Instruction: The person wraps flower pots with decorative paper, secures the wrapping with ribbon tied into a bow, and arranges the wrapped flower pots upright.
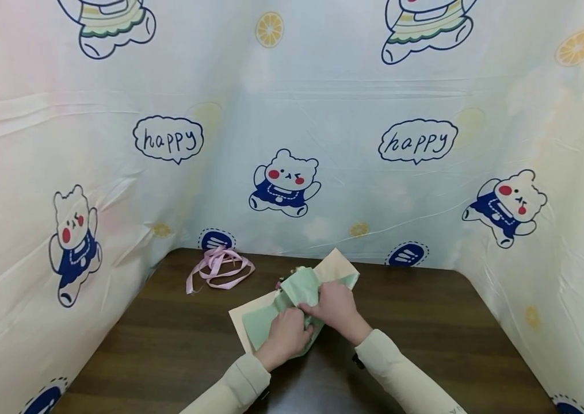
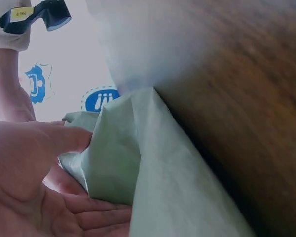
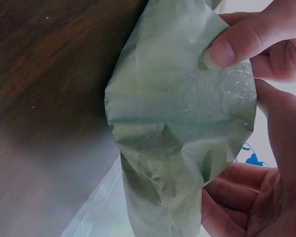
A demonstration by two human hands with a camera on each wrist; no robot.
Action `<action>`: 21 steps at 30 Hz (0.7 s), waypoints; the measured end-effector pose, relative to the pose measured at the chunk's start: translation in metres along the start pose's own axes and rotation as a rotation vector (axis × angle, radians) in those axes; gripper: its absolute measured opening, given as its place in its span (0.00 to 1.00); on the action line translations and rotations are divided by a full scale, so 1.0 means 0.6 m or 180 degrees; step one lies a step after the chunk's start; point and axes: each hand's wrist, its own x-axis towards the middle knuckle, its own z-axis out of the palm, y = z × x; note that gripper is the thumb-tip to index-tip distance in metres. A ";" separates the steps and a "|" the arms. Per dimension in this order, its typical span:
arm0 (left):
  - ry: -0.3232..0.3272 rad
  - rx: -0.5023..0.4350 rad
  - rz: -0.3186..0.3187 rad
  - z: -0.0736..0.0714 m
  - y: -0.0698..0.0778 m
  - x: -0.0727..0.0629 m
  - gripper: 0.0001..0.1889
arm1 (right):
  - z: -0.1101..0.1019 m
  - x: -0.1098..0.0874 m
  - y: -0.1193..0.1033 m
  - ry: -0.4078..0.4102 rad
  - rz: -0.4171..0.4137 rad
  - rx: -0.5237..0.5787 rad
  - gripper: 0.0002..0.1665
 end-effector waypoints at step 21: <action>-0.0783 -0.0222 0.0567 -0.009 -0.040 0.056 0.07 | -0.012 -0.032 0.047 -0.0127 -0.0181 0.0206 0.35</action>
